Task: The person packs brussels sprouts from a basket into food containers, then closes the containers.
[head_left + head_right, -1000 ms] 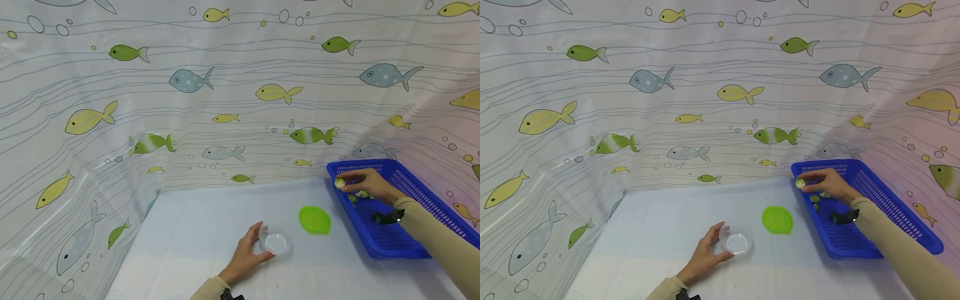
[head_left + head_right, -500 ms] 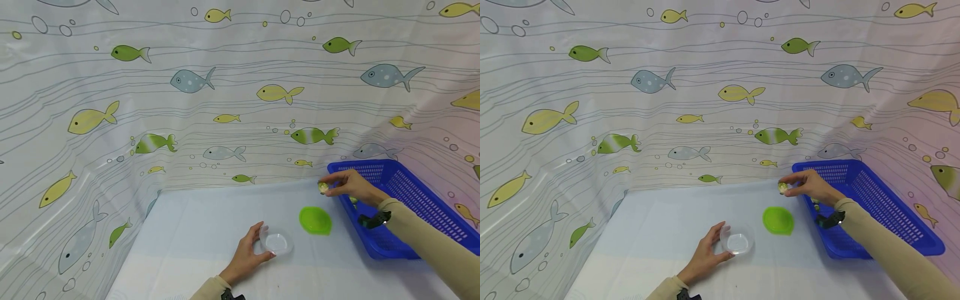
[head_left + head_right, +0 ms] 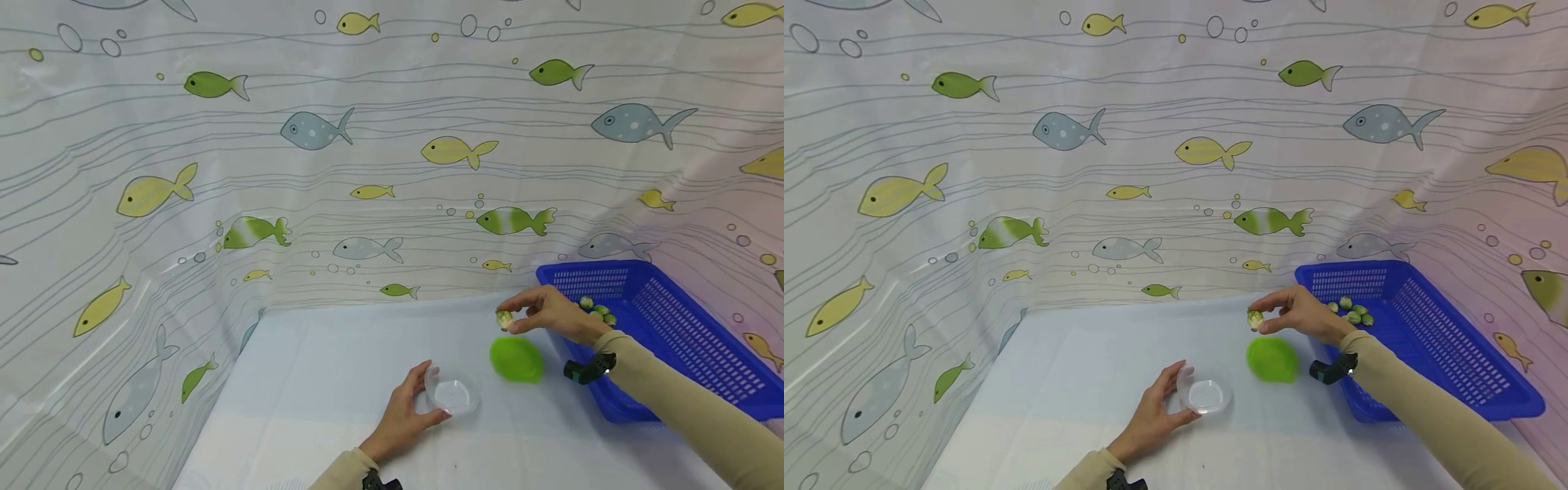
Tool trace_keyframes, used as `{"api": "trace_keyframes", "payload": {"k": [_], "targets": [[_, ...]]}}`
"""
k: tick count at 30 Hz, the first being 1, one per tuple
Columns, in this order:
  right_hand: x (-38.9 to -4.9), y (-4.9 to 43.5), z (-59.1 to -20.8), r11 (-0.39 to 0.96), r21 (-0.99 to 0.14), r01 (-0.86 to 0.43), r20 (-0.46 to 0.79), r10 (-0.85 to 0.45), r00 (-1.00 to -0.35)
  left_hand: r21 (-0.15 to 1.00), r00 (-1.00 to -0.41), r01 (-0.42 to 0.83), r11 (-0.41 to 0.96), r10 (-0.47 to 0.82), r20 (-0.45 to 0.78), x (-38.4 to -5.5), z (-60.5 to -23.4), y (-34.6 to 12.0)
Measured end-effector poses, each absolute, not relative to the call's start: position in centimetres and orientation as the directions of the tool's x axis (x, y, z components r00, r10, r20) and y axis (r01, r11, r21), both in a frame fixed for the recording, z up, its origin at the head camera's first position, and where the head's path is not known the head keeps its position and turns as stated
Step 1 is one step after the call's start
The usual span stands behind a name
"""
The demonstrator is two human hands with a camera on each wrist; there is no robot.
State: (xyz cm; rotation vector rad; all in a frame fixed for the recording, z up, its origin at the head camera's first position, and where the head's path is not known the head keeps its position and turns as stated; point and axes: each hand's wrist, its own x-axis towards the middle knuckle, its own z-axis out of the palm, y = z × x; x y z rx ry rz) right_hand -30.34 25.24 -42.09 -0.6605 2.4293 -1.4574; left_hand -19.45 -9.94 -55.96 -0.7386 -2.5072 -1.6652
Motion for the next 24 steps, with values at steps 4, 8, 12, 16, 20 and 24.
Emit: {"api": "trace_keyframes", "payload": {"k": [4,8,12,16,20,24], "targets": [[-30.2,24.1,-42.8,0.365,-0.886,-0.285,0.05,-0.538,-0.842,0.856,-0.885,0.41,0.316,0.365,0.289,-19.4,-55.9,-10.0],[-30.0,22.9,-43.6,0.322,-0.903,-0.285,0.051,-0.578,-0.814,0.861,-0.891,0.395,0.321,0.363,0.274,-19.4,-55.8,-10.0],[-29.5,21.6,-44.1,0.341,-0.906,-0.252,0.013,-0.572,-0.82,0.86,-0.891,0.396,0.322,0.362,0.275,-19.5,-55.9,-9.9],[-29.1,20.4,-44.6,0.349,-0.907,-0.235,-0.006,-0.569,-0.822,0.862,-0.891,0.395,0.318,0.362,0.275,-19.6,-55.9,-9.9],[-28.8,19.6,-45.1,0.319,-0.92,-0.226,-0.002,-0.582,-0.813,0.86,-0.888,0.4,0.318,0.366,0.278,-19.6,-55.9,-9.9],[-28.5,18.8,-45.5,0.311,-0.927,-0.209,-0.012,-0.581,-0.814,0.851,-0.884,0.411,0.326,0.37,0.285,-19.5,-55.8,-10.0]]}}
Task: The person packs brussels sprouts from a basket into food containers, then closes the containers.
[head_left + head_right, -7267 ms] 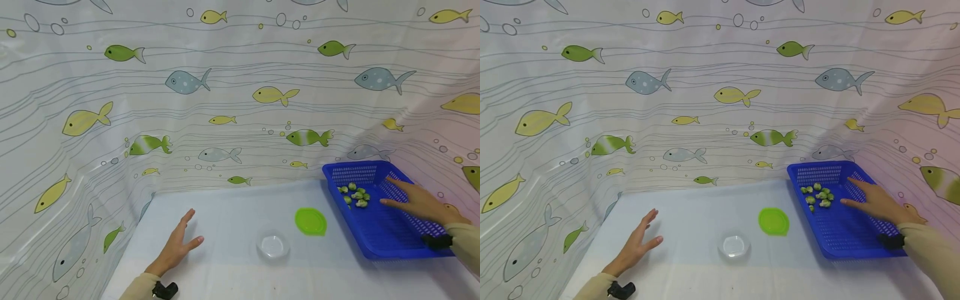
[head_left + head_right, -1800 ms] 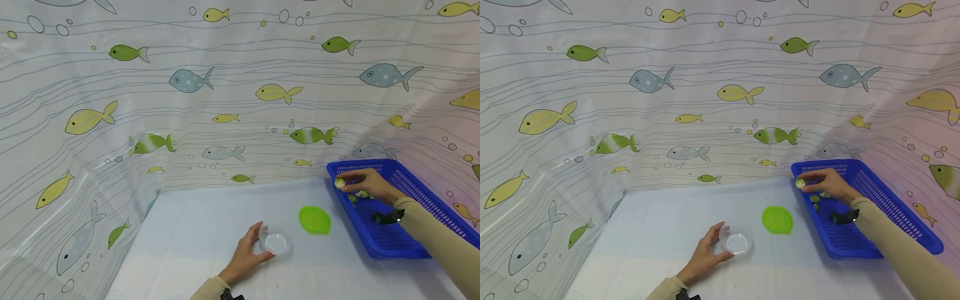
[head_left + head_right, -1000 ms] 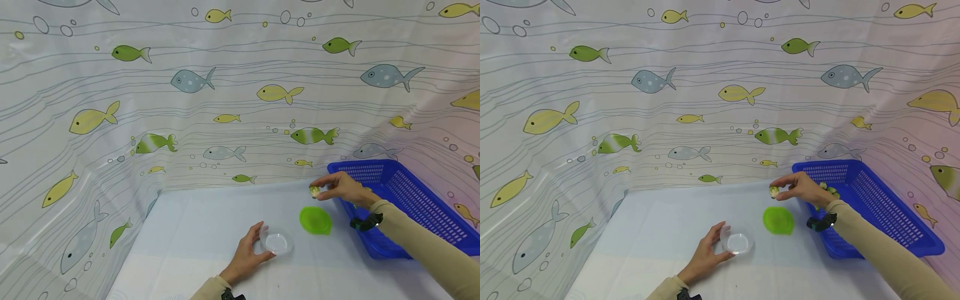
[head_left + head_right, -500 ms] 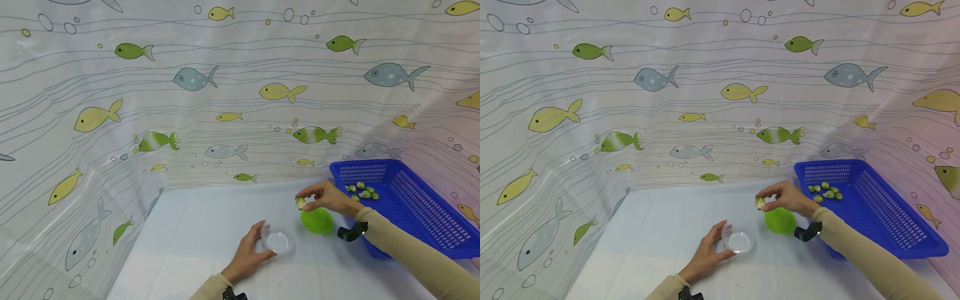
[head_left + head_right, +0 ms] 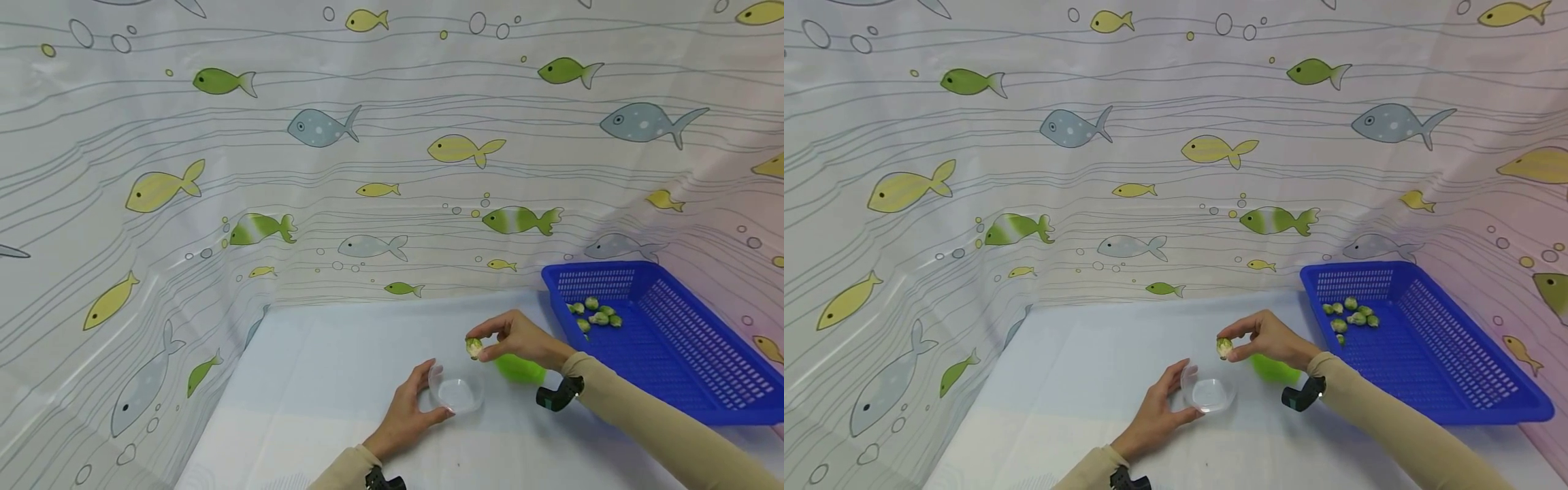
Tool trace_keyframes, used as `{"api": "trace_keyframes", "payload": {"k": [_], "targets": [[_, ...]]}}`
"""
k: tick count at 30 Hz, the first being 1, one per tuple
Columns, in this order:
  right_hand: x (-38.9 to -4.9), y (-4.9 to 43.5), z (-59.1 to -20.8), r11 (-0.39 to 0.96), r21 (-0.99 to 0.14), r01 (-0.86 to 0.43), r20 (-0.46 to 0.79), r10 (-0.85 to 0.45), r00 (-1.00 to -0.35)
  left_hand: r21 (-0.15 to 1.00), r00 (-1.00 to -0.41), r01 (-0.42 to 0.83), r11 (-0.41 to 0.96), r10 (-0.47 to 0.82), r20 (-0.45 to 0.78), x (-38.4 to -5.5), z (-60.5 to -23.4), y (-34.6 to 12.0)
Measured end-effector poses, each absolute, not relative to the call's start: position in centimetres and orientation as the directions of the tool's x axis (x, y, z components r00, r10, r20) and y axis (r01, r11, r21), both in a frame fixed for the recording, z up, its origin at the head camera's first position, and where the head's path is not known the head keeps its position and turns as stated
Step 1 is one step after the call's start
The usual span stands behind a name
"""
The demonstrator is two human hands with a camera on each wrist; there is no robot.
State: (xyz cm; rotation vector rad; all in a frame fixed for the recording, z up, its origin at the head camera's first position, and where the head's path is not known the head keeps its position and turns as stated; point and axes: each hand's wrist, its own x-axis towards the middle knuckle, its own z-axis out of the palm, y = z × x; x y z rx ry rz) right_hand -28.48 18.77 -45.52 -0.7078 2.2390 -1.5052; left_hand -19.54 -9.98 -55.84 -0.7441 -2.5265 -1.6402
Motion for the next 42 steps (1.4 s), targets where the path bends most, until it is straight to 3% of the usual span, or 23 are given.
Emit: {"api": "trace_keyframes", "payload": {"k": [21,42], "targets": [[-26.9,16.1,-48.0,0.362,-0.903,-0.23,-0.016,-0.564,-0.825,0.846,-0.881,0.42,0.33,0.373,0.291,-19.6,-55.8,-10.0],[-26.4,14.3,-49.8,0.448,-0.829,-0.335,0.041,-0.548,-0.835,0.845,-0.875,0.43,0.317,0.379,0.303,-19.4,-55.7,-10.1]]}}
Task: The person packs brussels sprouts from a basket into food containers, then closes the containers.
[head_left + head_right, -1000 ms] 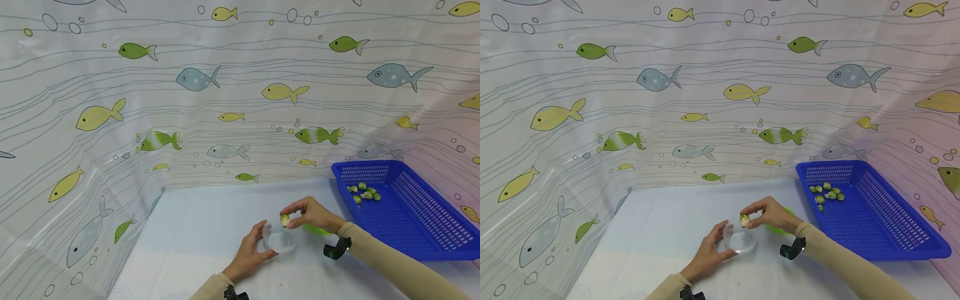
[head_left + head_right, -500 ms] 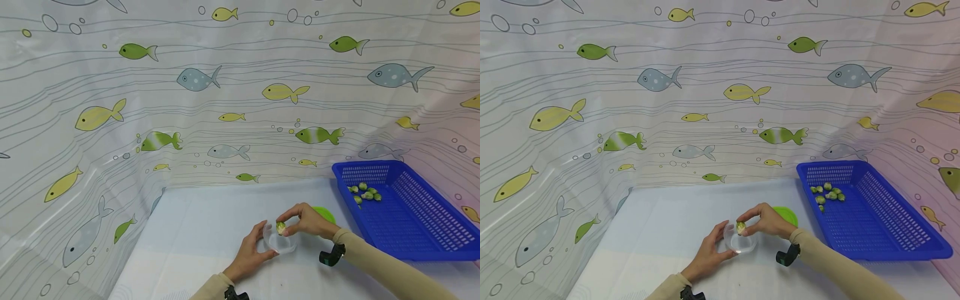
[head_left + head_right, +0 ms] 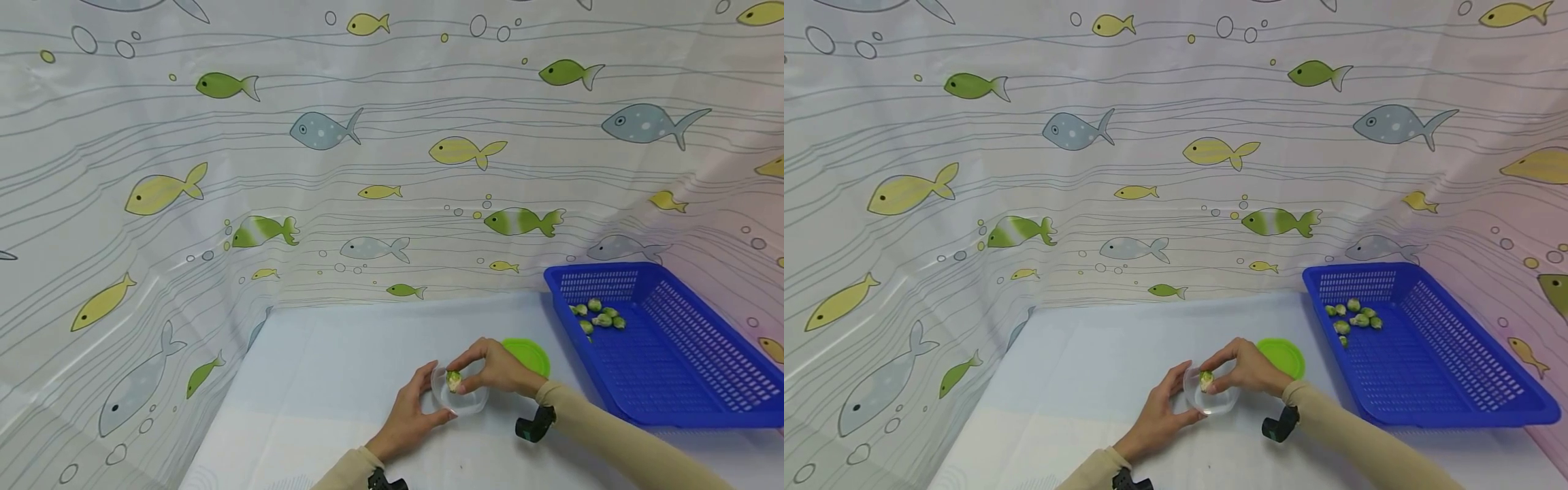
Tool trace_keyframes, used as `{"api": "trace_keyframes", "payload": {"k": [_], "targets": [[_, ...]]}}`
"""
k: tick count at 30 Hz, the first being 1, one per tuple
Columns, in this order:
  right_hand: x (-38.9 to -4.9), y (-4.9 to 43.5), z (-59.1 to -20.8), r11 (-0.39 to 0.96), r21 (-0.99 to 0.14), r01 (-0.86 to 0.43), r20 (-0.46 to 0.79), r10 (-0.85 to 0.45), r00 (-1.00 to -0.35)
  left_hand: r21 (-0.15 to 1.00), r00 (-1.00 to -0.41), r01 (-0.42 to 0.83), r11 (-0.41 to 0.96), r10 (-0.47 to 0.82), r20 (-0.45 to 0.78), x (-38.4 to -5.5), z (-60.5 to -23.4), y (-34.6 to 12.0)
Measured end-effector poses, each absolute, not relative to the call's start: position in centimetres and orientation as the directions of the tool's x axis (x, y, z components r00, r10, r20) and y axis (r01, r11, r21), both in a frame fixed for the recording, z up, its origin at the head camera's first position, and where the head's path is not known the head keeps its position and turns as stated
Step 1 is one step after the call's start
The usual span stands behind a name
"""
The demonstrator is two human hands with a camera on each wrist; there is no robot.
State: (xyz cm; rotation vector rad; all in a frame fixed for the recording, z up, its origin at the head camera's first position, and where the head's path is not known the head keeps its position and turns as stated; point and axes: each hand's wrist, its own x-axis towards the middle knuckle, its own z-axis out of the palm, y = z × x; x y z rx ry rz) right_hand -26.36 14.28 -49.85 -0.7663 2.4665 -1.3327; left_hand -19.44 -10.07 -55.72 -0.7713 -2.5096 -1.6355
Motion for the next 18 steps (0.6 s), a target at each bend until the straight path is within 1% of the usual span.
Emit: {"api": "trace_keyframes", "payload": {"k": [6,14,18], "targets": [[-26.3,13.8,-50.2,0.484,-0.798,-0.359,0.059,-0.53,-0.846,0.845,-0.877,0.428,0.32,0.375,0.302,-19.4,-55.7,-10.1],[-26.0,13.1,-50.7,0.521,-0.722,-0.456,0.144,-0.531,-0.835,0.845,-0.88,0.424,0.327,0.367,0.3,-19.5,-55.8,-10.1],[-25.6,12.8,-51.0,0.512,-0.723,-0.465,0.156,-0.535,-0.831,0.845,-0.879,0.425,0.325,0.371,0.3,-19.5,-55.8,-10.0]]}}
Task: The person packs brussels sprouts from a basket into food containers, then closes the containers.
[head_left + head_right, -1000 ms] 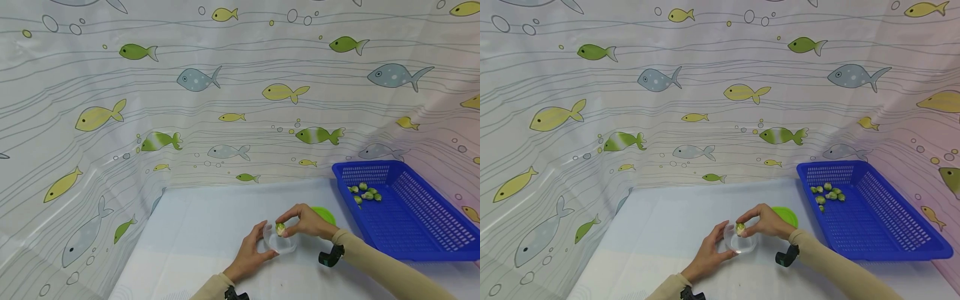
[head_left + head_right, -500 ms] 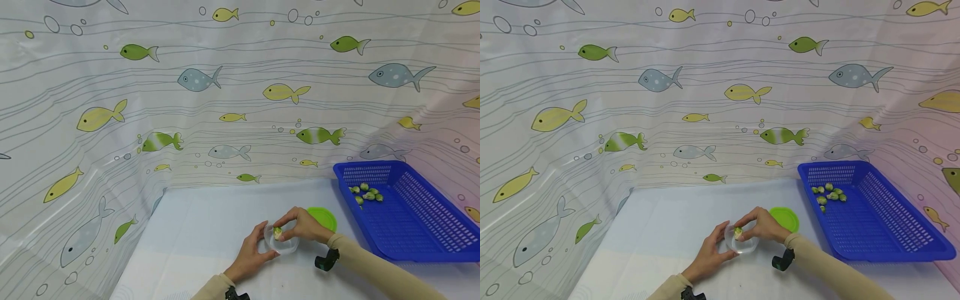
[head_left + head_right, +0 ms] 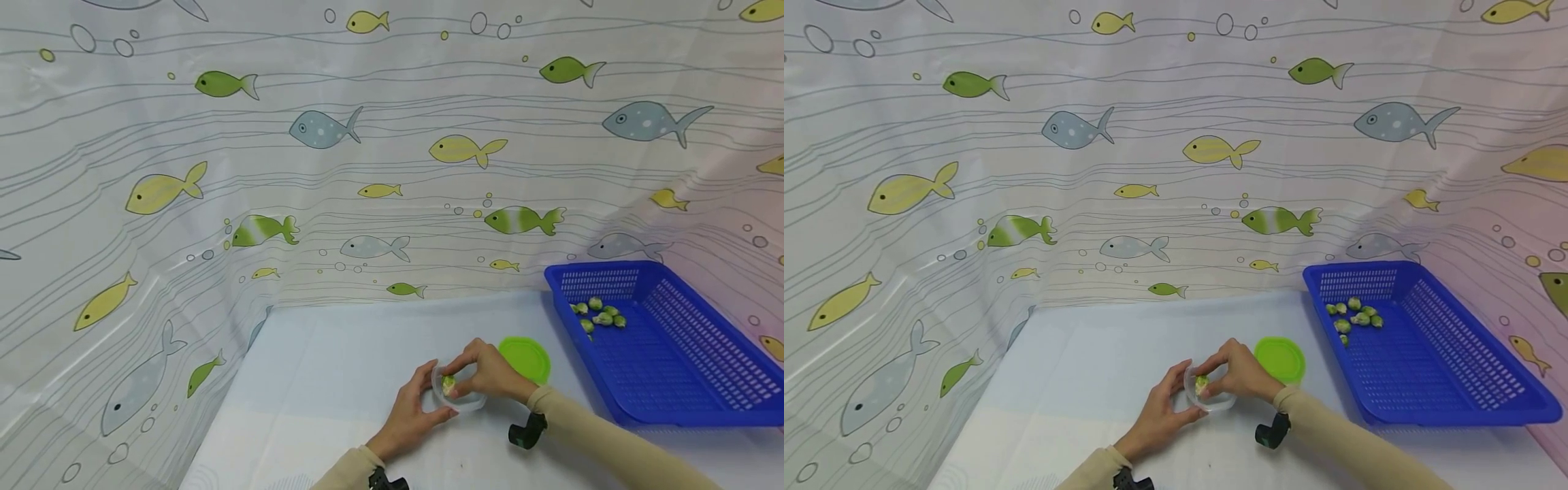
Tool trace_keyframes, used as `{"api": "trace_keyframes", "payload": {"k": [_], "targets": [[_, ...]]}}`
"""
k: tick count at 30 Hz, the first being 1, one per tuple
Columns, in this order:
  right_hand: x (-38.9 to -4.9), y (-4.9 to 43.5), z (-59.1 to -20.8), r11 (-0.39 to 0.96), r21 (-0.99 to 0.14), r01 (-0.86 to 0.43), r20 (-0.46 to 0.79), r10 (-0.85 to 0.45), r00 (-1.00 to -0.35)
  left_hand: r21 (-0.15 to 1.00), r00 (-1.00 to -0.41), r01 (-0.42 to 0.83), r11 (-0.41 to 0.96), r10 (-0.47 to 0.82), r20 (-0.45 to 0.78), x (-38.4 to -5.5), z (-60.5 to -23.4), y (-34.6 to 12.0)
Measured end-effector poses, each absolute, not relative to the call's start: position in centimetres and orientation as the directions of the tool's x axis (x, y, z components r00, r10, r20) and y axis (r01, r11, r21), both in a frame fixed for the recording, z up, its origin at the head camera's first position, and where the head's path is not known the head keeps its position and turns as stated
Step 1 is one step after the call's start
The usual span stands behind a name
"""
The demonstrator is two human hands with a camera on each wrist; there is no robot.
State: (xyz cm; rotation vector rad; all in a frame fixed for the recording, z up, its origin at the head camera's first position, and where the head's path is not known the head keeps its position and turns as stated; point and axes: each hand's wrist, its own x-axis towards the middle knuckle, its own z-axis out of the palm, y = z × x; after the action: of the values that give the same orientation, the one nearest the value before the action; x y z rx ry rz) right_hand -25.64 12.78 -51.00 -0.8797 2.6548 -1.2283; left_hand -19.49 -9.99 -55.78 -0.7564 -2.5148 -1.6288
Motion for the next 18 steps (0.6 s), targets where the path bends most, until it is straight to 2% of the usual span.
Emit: {"api": "trace_keyframes", "payload": {"k": [18], "targets": [[-25.02,11.79,-50.88,0.56,-0.663,-0.496,0.175,-0.528,-0.831,0.831,-0.881,0.428,0.355,0.369,0.296,-19.74,-56.14,-9.97]]}}
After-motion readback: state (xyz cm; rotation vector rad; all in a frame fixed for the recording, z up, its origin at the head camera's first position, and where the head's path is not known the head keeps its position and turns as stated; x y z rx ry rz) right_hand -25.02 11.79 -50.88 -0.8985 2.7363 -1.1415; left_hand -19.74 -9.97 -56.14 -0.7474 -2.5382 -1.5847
